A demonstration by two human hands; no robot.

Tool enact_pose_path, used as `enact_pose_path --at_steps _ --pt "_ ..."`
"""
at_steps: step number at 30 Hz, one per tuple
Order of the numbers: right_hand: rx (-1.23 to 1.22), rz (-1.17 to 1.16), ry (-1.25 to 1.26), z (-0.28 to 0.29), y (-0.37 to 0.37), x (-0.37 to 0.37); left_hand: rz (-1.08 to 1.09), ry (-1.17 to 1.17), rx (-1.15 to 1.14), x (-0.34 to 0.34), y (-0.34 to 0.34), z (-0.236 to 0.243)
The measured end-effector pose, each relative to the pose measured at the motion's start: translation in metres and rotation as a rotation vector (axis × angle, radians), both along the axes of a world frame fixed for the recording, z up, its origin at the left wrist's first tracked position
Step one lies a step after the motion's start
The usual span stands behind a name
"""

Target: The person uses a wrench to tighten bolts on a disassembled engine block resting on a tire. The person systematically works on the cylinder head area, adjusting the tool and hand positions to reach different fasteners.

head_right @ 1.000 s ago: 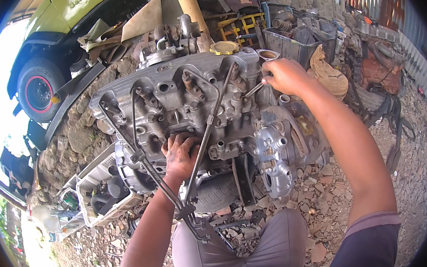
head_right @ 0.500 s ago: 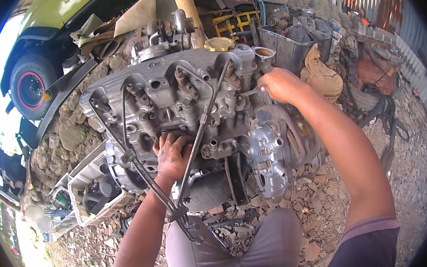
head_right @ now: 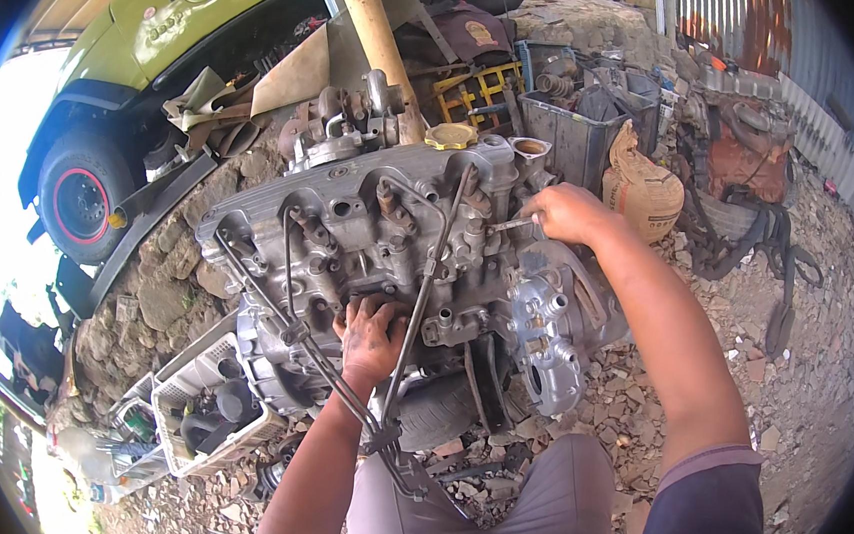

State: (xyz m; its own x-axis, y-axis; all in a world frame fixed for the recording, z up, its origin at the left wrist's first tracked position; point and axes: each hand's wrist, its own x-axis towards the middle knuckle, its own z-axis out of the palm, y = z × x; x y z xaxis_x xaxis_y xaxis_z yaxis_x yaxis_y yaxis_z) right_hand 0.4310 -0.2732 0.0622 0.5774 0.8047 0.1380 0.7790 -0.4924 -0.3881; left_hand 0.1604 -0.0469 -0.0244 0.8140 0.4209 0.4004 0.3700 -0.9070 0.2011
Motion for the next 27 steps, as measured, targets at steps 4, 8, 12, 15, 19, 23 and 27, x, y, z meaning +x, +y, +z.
enact_pose_path --at_steps 4,8,12,15,19,23,27 --pt "-0.004 0.087 -0.008 -0.008 -0.002 0.010 -0.016 -0.009 -0.010 0.001 -0.001 0.002" --pt "0.186 0.000 -0.060 -0.005 -0.003 0.007 -0.016 -0.060 0.029 0.001 -0.002 0.001" --pt "0.261 -0.029 -0.288 0.002 -0.007 -0.002 -0.017 -0.079 0.056 0.002 -0.002 -0.002" --pt "0.208 -0.011 -0.379 0.009 -0.007 -0.010 -0.021 -0.065 0.032 0.001 -0.002 0.000" --pt "0.209 0.041 -0.531 0.010 -0.010 -0.011 -0.031 -0.058 0.037 0.003 -0.002 -0.002" --pt "0.178 0.047 -0.532 0.013 -0.005 -0.014 -0.028 -0.067 0.059 0.002 -0.001 0.001" --pt "0.184 0.062 -0.647 0.008 0.002 -0.017 -0.022 -0.054 0.050 0.003 -0.001 -0.001"
